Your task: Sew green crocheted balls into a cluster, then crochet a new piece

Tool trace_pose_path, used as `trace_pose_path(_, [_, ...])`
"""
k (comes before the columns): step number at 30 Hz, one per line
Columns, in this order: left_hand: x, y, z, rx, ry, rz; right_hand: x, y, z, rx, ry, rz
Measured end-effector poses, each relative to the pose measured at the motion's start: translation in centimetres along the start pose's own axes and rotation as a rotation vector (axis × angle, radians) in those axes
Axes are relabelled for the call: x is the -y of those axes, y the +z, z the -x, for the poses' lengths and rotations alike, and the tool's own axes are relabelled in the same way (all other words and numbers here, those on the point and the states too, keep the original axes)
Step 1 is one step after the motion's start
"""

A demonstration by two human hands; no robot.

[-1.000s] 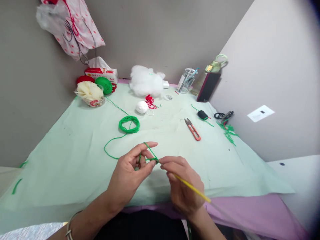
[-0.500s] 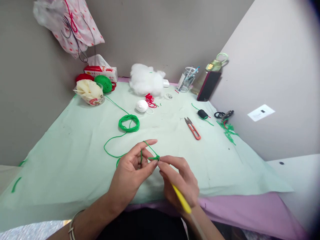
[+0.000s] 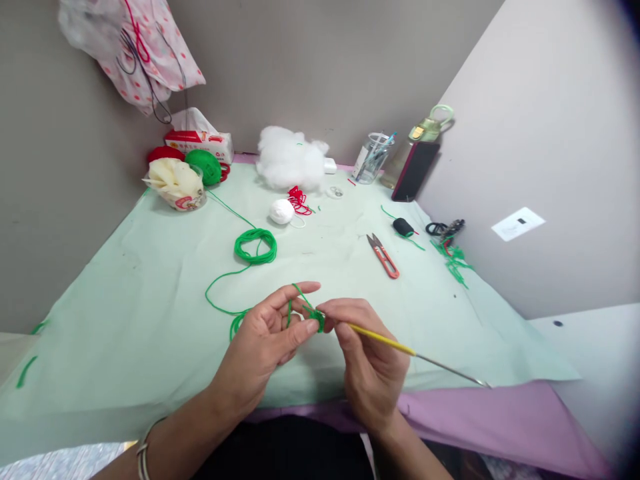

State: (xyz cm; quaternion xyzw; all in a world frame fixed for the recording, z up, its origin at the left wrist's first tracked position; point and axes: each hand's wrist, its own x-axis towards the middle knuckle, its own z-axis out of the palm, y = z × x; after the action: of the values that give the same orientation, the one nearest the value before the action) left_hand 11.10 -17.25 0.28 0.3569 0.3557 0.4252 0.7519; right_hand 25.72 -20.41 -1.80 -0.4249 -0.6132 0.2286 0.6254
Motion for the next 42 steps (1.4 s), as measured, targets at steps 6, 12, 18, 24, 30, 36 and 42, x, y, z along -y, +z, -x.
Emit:
trace_pose_path(6, [0.5,0.0,-0.3,0.011,-0.098,0.153,-0.7,-0.3,1.1,0.023,-0.325,0.414])
trace_pose_path(12, [0.2,-0.5,-0.5,0.043,-0.117,0.206,-0.3,-0.5,0.1,-0.139,0.041,-0.122])
trace_pose_path(18, [0.5,-0.2,-0.5,-0.038,0.034,-0.004,-1.0,0.1,-0.2,-0.040,0.240,-0.354])
trace_pose_path(24, [0.4,-0.2,-0.5,-0.058,0.047,0.037,-1.2,0.1,-0.6,-0.110,0.388,-0.575])
trace_pose_path(30, [0.5,-0.2,-0.5,0.006,0.017,0.041,-1.3,0.2,-0.4,-0.121,0.322,-0.541])
trace_pose_path(36, [0.4,0.0,-0.1,0.101,-0.009,0.126,-1.3,0.2,0.1,-0.085,0.124,-0.388])
trace_pose_path(42, [0.2,-0.2,0.1,0.127,-0.004,0.123,-0.7,-0.3,0.0,-0.040,0.008,-0.167])
